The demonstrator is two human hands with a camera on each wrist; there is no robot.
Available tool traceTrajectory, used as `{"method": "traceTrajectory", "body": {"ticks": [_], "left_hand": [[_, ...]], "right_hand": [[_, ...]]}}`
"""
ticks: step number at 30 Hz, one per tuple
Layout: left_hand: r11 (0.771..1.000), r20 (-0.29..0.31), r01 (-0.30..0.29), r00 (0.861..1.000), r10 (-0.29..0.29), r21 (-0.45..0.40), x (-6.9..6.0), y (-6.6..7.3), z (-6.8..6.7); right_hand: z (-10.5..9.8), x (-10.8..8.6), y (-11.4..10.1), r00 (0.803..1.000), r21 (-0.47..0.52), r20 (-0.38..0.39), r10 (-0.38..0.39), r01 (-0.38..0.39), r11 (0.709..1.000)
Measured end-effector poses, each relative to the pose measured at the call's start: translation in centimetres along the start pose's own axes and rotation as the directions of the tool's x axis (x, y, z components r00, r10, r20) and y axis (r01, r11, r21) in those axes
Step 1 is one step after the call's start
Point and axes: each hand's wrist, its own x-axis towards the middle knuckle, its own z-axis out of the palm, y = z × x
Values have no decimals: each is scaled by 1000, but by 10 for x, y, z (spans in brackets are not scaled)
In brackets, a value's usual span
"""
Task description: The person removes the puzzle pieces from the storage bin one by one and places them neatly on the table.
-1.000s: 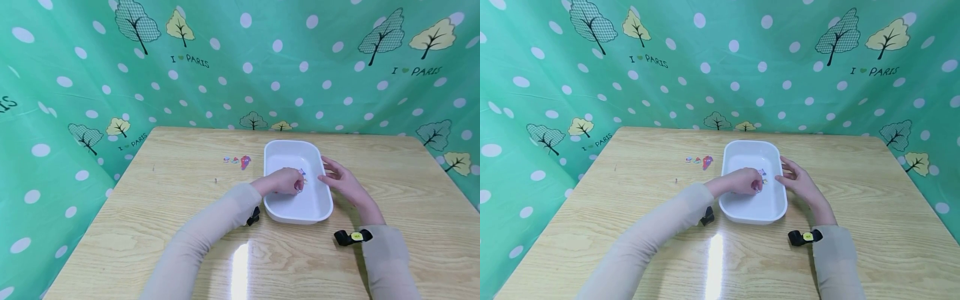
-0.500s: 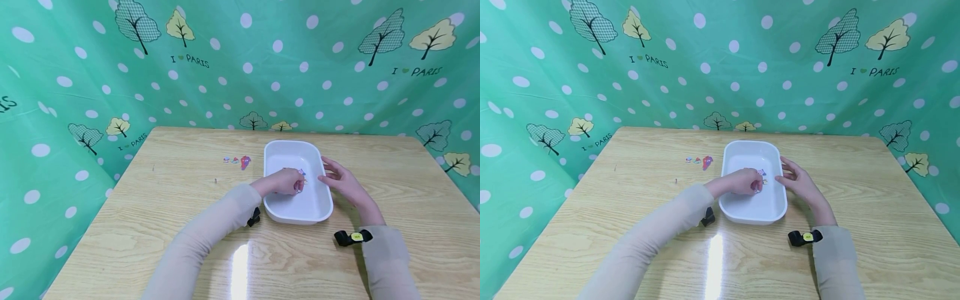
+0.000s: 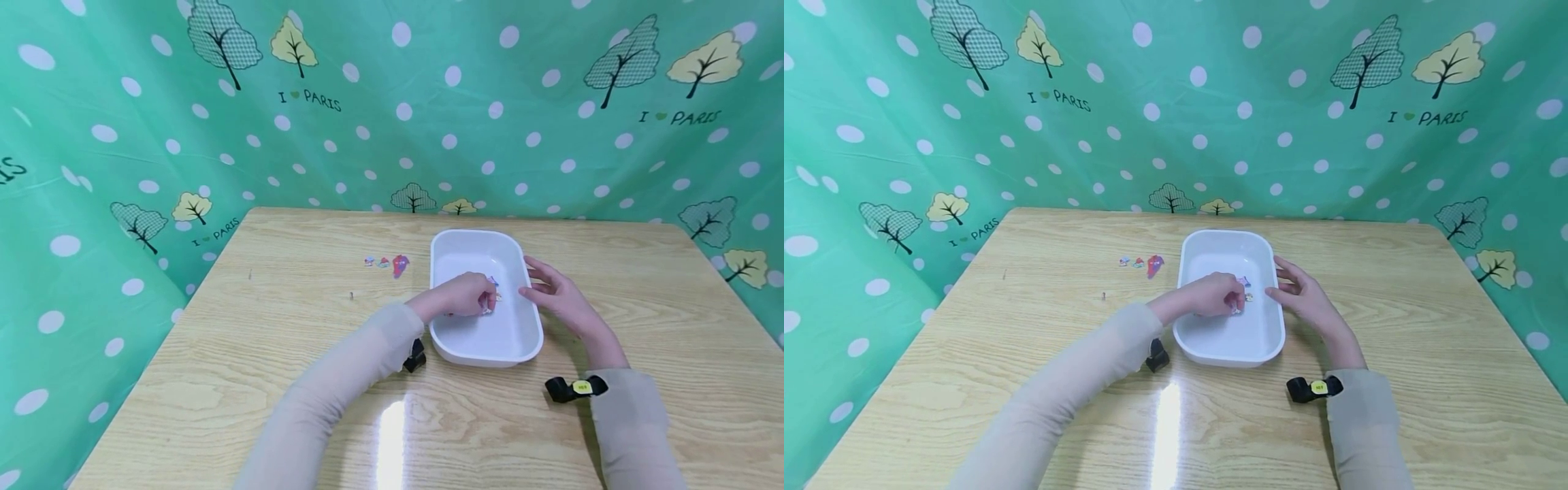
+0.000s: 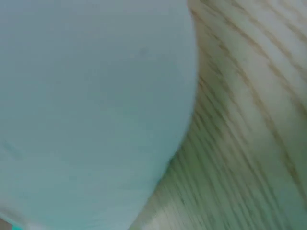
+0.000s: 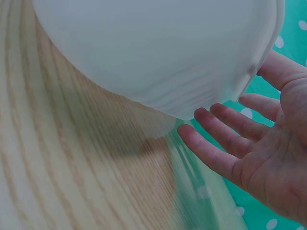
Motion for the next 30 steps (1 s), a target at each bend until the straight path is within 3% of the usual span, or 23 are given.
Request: {"method": "traceTrajectory", "body": {"ticks": [9,25,30], "left_hand": [[996,-38,-27,999,24,-80,-9,3,-11],[994,-130,39,990,-52,-101,-33,3,-26],[980,-156,11,987,-42,-199,-39,-3,-32]], "right_hand": [[1,-1,-3,1000,-1,3,5,-5,1000],[2,-3,-3,1000,1,2,29,-29,1000],[1,-3,-5,1000,-10,-3,23,-23,1000]]}}
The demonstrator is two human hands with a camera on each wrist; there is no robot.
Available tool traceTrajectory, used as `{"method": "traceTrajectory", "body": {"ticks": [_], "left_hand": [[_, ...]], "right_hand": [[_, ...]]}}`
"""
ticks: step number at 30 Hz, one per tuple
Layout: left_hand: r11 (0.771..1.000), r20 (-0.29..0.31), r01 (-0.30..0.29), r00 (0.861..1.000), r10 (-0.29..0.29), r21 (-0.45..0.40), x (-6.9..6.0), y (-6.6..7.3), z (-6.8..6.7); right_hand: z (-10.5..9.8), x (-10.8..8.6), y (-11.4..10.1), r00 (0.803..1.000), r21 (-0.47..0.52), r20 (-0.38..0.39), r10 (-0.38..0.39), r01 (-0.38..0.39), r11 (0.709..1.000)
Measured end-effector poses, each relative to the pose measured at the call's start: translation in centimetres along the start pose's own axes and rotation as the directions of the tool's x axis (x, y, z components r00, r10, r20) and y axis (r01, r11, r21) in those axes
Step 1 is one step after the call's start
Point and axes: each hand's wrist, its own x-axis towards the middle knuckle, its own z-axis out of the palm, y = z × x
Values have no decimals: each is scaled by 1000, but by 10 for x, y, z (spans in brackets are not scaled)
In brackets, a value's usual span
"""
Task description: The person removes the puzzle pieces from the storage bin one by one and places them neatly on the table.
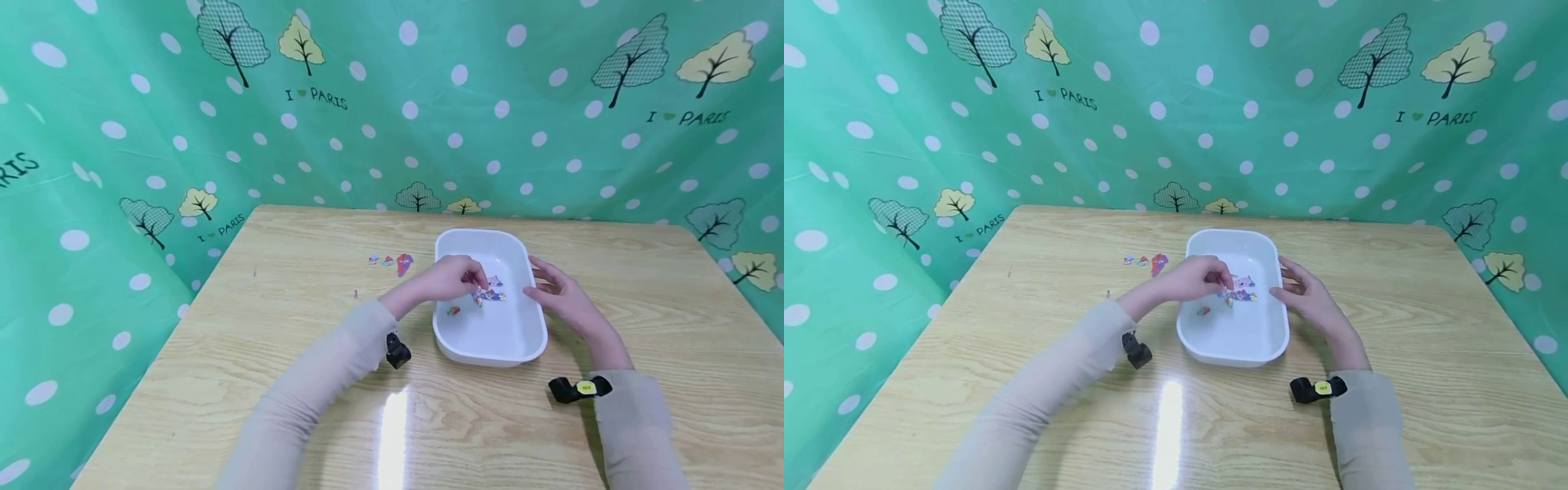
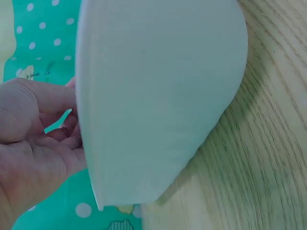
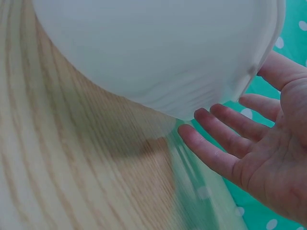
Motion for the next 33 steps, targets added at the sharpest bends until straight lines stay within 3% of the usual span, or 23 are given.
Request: {"method": "traceTrajectory", "body": {"ticks": [6,13,18,25,33], "left_hand": [[992,-15,21,1000,-23,-127,-6,-8,-14],[991,-50,24,998,-31,-131,-18,-19,-31],[987,-76,64,994,-76,-150,-25,-27,-40],[976,-167,81,979,-116,-203,-36,-41,-47],[936,-209,168,948,-239,-308,-54,-68,-53]], "right_hand": [[-1,0,-1,1000,-5,-1,-10,10,1000],[0,1,1,1000,-9,-3,-9,9,1000],[0,1,1,1000,-5,-1,-4,4,1000],[-1,2,1,1000,-3,2,-9,9,1000],[0,2,3,1000,-17,-1,-6,6,1000]]}}
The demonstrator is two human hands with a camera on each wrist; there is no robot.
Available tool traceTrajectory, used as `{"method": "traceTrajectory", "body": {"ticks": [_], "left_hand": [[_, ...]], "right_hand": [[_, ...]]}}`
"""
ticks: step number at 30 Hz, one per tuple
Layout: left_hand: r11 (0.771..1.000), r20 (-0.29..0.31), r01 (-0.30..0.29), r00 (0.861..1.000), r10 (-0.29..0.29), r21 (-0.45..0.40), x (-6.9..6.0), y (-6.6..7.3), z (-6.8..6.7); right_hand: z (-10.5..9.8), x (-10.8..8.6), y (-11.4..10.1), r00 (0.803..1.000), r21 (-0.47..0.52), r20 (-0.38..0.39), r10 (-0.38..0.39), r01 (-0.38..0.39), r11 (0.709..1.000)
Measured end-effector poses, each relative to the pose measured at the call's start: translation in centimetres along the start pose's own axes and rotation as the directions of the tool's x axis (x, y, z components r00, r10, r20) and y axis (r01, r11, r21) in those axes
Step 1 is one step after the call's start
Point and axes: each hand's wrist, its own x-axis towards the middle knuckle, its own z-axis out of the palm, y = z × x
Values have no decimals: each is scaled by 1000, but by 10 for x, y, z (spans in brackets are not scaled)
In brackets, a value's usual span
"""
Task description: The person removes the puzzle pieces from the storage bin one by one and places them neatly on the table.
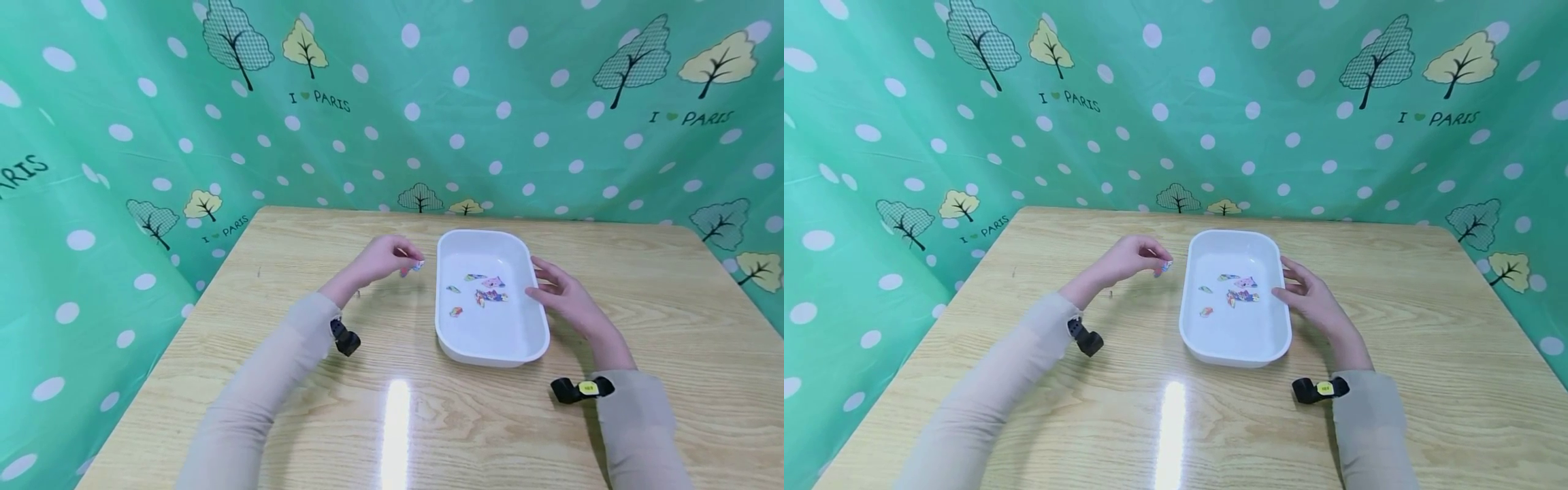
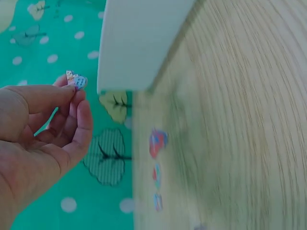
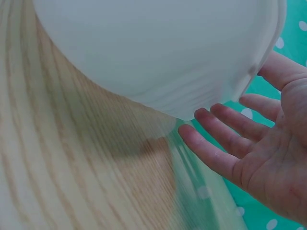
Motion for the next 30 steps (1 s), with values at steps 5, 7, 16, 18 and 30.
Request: {"method": "traceTrajectory", "body": {"ticks": [5,7,16,18,30], "left_hand": [[997,-78,62,995,-58,43,-3,-16,-14],[995,-102,89,991,-84,42,-4,-22,-18],[985,-199,171,967,-161,31,-4,-52,-30],[982,-226,186,959,-173,40,-4,-58,-33],[964,-292,259,928,-233,52,-1,-77,-43]], "right_hand": [[0,-1,0,1000,16,5,-9,9,1000],[-1,0,0,1000,14,5,-8,8,1000],[0,0,1,1000,23,7,4,-4,1000],[0,0,0,1000,32,9,7,-7,999],[0,-1,-1,1000,31,10,12,-12,999]]}}
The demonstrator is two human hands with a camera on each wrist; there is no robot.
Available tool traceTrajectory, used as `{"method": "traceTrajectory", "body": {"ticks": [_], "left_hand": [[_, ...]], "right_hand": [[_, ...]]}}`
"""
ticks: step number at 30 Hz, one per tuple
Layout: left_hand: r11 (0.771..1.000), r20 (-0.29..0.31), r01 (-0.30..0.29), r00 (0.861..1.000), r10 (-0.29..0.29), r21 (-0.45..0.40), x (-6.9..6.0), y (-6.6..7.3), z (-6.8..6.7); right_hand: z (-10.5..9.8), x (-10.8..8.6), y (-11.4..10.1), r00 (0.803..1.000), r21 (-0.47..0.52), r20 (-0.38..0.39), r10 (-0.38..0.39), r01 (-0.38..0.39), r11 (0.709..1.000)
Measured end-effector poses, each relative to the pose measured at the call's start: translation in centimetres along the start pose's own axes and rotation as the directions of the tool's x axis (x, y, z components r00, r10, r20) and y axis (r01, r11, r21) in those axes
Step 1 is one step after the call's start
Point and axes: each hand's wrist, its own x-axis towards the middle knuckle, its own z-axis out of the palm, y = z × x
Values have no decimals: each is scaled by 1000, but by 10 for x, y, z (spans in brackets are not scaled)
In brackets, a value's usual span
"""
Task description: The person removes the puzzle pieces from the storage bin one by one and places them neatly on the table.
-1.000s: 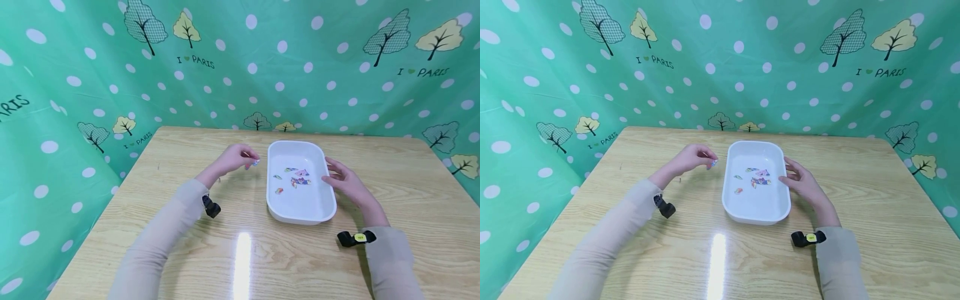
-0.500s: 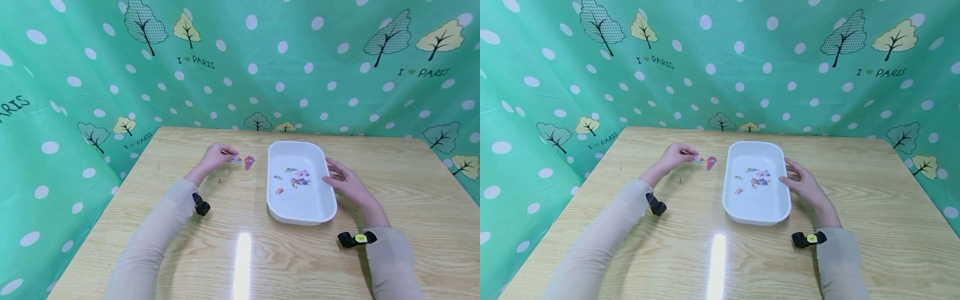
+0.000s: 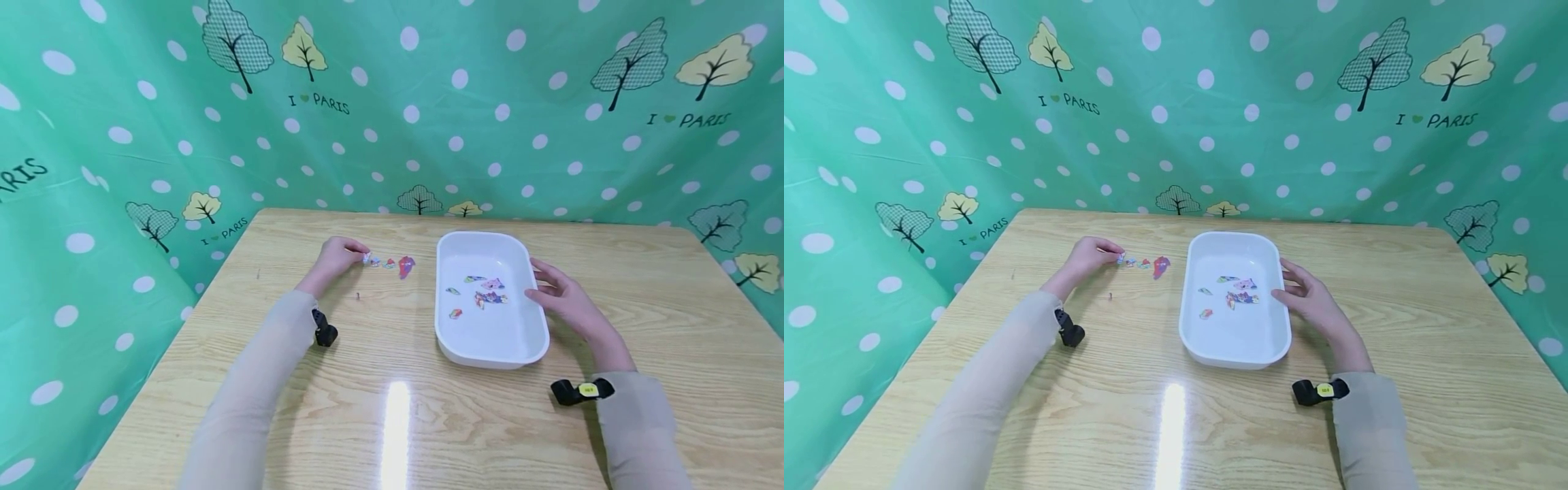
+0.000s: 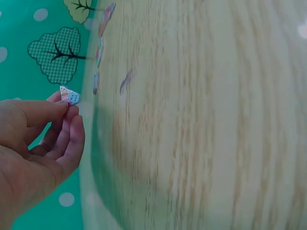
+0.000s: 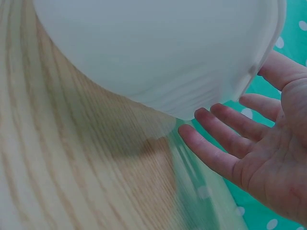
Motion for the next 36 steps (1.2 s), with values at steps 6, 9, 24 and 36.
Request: {"method": "traceTrajectory", "body": {"ticks": [6,9,24,36], "left_hand": [[999,7,43,999,-43,4,7,-5,2],[999,0,43,999,-43,21,9,-7,3],[991,-49,103,994,-99,84,13,-4,5],[981,-66,122,991,-113,150,13,-2,3]], "right_hand": [[0,0,0,1000,-1,-8,9,-9,1000],[1,1,1,1000,1,-8,9,-9,1000],[1,1,-1,1000,13,-14,3,-3,1000],[0,-1,-3,1000,12,-11,0,1,1000]]}}
